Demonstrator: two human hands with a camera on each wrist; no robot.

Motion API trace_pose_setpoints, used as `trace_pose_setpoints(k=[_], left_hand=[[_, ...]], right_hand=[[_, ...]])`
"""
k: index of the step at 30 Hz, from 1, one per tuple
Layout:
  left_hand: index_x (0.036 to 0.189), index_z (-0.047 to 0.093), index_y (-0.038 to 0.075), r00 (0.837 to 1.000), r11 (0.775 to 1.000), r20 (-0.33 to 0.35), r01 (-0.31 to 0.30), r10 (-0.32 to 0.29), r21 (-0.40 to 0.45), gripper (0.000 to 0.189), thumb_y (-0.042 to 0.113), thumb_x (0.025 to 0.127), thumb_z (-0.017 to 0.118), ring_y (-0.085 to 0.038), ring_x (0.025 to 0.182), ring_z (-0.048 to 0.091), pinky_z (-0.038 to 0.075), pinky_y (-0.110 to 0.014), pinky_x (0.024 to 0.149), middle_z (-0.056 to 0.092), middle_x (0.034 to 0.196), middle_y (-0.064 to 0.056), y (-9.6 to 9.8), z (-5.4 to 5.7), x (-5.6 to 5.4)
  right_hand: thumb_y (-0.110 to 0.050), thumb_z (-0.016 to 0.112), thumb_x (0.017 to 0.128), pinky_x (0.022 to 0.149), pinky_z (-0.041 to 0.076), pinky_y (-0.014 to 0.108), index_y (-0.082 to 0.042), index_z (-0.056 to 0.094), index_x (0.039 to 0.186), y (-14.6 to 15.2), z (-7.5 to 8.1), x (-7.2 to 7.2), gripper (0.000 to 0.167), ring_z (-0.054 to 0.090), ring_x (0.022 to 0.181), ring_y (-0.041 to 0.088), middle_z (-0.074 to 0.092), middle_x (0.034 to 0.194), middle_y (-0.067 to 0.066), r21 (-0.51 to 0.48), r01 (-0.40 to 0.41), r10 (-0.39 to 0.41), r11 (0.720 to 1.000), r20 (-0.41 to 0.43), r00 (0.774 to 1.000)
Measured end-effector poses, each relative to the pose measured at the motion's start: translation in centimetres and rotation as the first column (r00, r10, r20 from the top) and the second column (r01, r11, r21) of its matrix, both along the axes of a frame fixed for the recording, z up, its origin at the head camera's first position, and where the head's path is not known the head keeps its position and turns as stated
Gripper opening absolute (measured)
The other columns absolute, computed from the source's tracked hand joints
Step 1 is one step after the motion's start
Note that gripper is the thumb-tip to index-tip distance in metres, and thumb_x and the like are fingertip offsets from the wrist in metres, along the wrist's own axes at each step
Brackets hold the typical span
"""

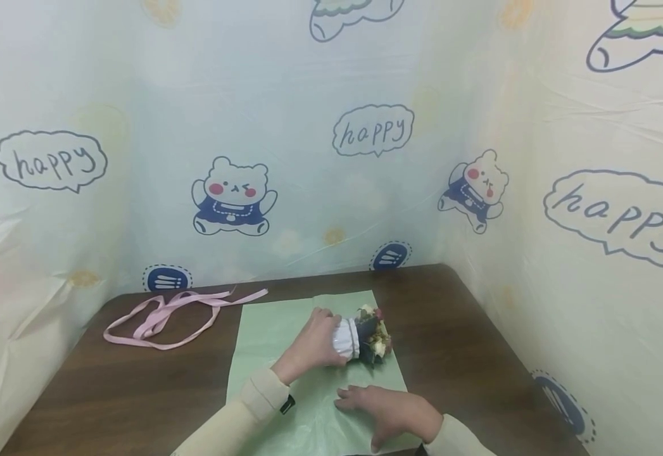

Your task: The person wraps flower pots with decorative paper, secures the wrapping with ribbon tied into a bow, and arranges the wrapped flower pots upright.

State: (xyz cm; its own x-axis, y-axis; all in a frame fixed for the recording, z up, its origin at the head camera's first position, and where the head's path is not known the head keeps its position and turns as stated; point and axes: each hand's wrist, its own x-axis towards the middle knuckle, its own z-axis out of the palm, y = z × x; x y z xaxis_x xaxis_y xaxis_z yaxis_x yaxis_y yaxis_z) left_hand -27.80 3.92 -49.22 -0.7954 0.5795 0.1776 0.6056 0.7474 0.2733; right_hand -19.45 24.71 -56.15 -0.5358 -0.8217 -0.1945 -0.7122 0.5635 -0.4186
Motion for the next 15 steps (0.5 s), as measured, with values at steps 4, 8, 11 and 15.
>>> trace_pose_setpoints(k=[4,8,11,15], left_hand=[[0.12,0.069,0.006,1.0,1.0,-0.007,0.0,0.0,-0.008,0.069,0.047,0.069,0.092,-0.029,0.107,0.055,0.053,-0.039,0.09,0.065,0.113,-0.012,-0.2,0.0,0.0],[0.124,0.067,0.005,1.0,1.0,-0.013,0.013,-0.013,-0.015,0.071,0.047,0.071,0.09,-0.029,0.109,0.054,0.052,-0.039,0.091,0.064,0.116,-0.012,-0.3,-0.2,-0.1],[0.124,0.067,0.005,1.0,1.0,-0.005,0.022,-0.022,-0.002,0.07,0.044,0.07,0.091,-0.028,0.11,0.054,0.052,-0.039,0.092,0.064,0.117,-0.012,-0.3,-0.3,-0.2],[0.122,0.068,0.006,1.0,1.0,0.016,0.026,-0.026,0.011,0.068,0.042,0.069,0.092,-0.028,0.11,0.053,0.051,-0.039,0.092,0.064,0.117,-0.011,-0.4,-0.2,-0.4]], right_hand=[[-0.02,0.095,0.069,0.111,0.042,0.033,-0.019,0.043,0.156,-1.3,3.3,1.2,0.102,0.038,0.148,0.022,0.038,0.162,0.003,0.028,0.036,-0.037,0.999,0.029,0.999],[-0.019,0.096,0.065,0.111,0.042,0.033,-0.02,0.044,0.155,-1.5,3.3,1.3,0.103,0.038,0.148,0.022,0.04,0.161,0.002,0.056,0.074,-0.076,0.996,0.045,0.996],[-0.028,0.096,0.065,0.109,0.044,0.033,-0.025,0.039,0.158,0.1,-1.2,-0.5,0.109,0.037,0.148,0.018,0.036,0.163,-0.002,0.024,0.023,-0.022,0.999,-0.009,1.0],[-0.035,0.096,0.065,0.108,0.044,0.034,-0.03,0.034,0.159,1.2,-4.4,-1.9,0.113,0.037,0.148,0.017,0.033,0.164,-0.005,0.004,-0.002,0.003,1.0,-0.053,0.999]])
